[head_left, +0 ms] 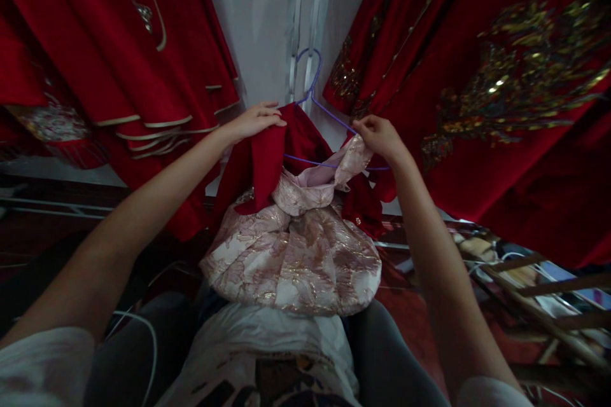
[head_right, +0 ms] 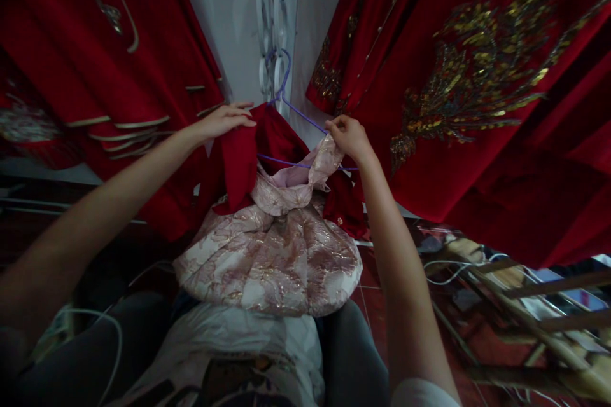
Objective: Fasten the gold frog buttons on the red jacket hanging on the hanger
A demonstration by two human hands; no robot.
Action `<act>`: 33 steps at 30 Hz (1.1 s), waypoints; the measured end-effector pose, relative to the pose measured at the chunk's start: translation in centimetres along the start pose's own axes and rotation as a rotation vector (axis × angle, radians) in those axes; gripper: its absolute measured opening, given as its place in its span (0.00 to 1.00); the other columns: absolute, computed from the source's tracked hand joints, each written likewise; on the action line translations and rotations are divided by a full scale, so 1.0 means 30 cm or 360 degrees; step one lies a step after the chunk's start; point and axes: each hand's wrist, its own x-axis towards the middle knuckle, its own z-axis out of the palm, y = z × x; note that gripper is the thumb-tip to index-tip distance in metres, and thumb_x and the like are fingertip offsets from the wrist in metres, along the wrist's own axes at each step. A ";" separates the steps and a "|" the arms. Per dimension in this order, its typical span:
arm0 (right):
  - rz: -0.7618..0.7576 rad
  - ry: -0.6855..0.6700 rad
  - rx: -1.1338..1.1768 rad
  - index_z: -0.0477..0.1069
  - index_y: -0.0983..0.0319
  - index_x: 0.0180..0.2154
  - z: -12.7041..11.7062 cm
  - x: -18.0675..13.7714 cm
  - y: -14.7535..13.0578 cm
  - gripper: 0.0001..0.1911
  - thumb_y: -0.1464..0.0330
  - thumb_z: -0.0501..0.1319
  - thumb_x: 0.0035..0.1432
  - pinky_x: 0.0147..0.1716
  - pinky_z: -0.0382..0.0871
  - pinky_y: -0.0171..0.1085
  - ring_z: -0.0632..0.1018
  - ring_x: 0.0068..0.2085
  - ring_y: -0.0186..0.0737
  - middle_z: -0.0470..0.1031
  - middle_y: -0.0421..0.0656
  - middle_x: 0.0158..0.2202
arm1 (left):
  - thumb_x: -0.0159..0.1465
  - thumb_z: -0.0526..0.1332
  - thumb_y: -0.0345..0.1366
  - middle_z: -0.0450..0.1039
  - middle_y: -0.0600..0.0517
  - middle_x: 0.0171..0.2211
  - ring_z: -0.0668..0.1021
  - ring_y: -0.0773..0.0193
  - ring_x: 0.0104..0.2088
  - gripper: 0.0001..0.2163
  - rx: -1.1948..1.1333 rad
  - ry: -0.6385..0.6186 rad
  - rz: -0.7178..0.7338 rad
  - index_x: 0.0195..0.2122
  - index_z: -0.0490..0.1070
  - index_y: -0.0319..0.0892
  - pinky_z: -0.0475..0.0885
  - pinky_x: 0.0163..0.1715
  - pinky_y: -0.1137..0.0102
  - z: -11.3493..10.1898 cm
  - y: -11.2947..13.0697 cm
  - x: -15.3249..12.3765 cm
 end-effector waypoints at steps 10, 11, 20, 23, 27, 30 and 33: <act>0.0303 -0.1220 0.0395 0.76 0.61 0.29 0.029 0.088 0.064 0.21 0.49 0.61 0.51 0.22 0.72 0.41 0.76 0.22 0.44 0.75 0.43 0.19 | 0.56 0.62 0.43 0.69 0.47 0.44 0.67 0.54 0.52 0.11 0.0099 -0.0068 -0.0031 0.30 0.78 0.42 0.58 0.60 0.56 0.047 -0.116 0.002; 0.0291 -0.1174 0.0407 0.75 0.61 0.28 0.042 0.085 0.069 0.22 0.48 0.60 0.52 0.21 0.72 0.40 0.76 0.22 0.44 0.75 0.43 0.19 | 0.56 0.63 0.44 0.69 0.46 0.43 0.67 0.53 0.52 0.11 0.0110 -0.0063 -0.0029 0.30 0.78 0.42 0.58 0.59 0.55 0.048 -0.117 0.000; 0.0206 -0.0458 0.0202 0.64 0.60 0.24 0.092 0.135 0.130 0.16 0.62 0.71 0.39 0.24 0.65 0.38 0.66 0.22 0.35 0.65 0.37 0.19 | 0.56 0.62 0.45 0.64 0.49 0.48 0.65 0.49 0.55 0.11 0.0313 -0.0012 -0.0140 0.33 0.79 0.45 0.55 0.59 0.50 0.055 -0.085 -0.014; 0.0015 0.0168 0.0053 0.62 0.59 0.28 0.079 0.138 0.143 0.15 0.71 0.67 0.36 0.31 0.67 0.40 0.67 0.28 0.37 0.65 0.37 0.24 | 0.56 0.62 0.42 0.66 0.47 0.42 0.67 0.47 0.52 0.10 0.0432 0.0018 -0.0043 0.33 0.78 0.43 0.57 0.57 0.49 0.071 -0.085 -0.008; -0.0089 0.0533 -0.0073 0.64 0.59 0.29 0.021 0.129 0.157 0.12 0.73 0.61 0.36 0.37 0.67 0.44 0.69 0.33 0.42 0.67 0.40 0.26 | 0.58 0.60 0.42 0.67 0.48 0.40 0.70 0.51 0.48 0.12 0.0493 -0.0004 0.0084 0.36 0.78 0.42 0.62 0.55 0.54 0.084 -0.097 -0.002; -0.0045 0.0606 -0.0154 0.65 0.59 0.27 -0.050 0.116 0.188 0.09 0.75 0.58 0.37 0.37 0.67 0.44 0.72 0.33 0.45 0.70 0.43 0.27 | 0.59 0.60 0.42 0.67 0.47 0.39 0.72 0.51 0.46 0.12 0.0509 -0.0011 0.0112 0.38 0.78 0.42 0.64 0.53 0.55 0.083 -0.101 -0.008; 0.0018 0.0678 -0.0297 0.68 0.60 0.28 -0.128 0.088 0.232 0.12 0.76 0.57 0.36 0.37 0.67 0.46 0.73 0.33 0.46 0.73 0.45 0.28 | 0.59 0.60 0.41 0.67 0.46 0.40 0.71 0.48 0.48 0.12 0.0536 0.0014 0.0105 0.39 0.78 0.42 0.62 0.53 0.52 0.081 -0.093 -0.021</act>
